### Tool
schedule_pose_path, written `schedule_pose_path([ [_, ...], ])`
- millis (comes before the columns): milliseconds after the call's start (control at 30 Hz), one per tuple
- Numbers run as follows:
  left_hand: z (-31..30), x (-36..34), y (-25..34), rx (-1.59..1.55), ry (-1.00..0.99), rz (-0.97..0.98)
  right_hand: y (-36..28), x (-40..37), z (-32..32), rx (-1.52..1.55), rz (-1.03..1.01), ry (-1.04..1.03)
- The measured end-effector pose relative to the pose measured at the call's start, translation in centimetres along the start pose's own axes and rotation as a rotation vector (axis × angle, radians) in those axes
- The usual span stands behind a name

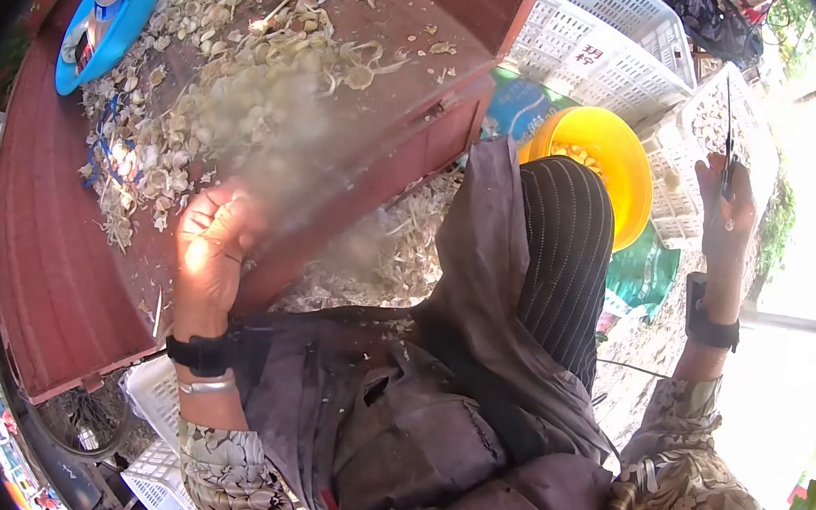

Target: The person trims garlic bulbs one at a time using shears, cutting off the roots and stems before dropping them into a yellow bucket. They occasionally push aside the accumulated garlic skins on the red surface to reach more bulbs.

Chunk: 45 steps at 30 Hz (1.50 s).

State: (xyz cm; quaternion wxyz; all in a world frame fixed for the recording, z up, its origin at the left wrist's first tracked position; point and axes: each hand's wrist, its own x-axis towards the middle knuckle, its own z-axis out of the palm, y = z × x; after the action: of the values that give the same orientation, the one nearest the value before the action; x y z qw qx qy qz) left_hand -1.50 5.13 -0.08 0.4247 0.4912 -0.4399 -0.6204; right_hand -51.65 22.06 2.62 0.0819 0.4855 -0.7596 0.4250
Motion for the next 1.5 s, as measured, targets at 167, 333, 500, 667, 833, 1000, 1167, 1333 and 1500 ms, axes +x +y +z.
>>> schedule_pose_path([
  [167,-0.2,-4.4,0.3,-0.662,-0.115,-0.104,-13.1,-2.5,3.3,0.373,0.235,-0.348],
  [333,1.1,-8.2,1.2,-0.79,0.032,-0.087,-20.7,-7.7,7.6,0.703,0.037,-0.813],
  [500,-1.9,-13.1,0.4,-0.683,0.138,-0.012,-24.8,-11.3,10.3,0.647,-0.274,-0.918],
  [667,1.2,-15.0,0.7,-0.575,0.225,0.118,-26.4,-13.6,10.5,0.485,-0.444,-0.872],
  [833,2.1,-14.8,-0.1,-0.74,0.085,0.116,-26.2,-14.4,9.8,0.491,-0.396,-0.882],
  [1000,3.1,-14.5,0.2,-0.758,0.104,0.125,-25.5,-15.1,9.8,0.579,-0.257,-1.147],
  [1167,3.1,-14.3,-0.1,-0.541,0.11,0.197,-24.7,-14.6,10.4,0.629,-0.133,-1.122],
  [1333,6.2,-14.5,-0.8,0.356,0.124,0.446,-26.3,-12.2,9.2,1.214,0.59,-1.344],
  [1500,7.1,-12.5,1.3,0.483,0.03,0.477,-24.2,-10.5,8.3,1.165,0.63,-1.119],
])
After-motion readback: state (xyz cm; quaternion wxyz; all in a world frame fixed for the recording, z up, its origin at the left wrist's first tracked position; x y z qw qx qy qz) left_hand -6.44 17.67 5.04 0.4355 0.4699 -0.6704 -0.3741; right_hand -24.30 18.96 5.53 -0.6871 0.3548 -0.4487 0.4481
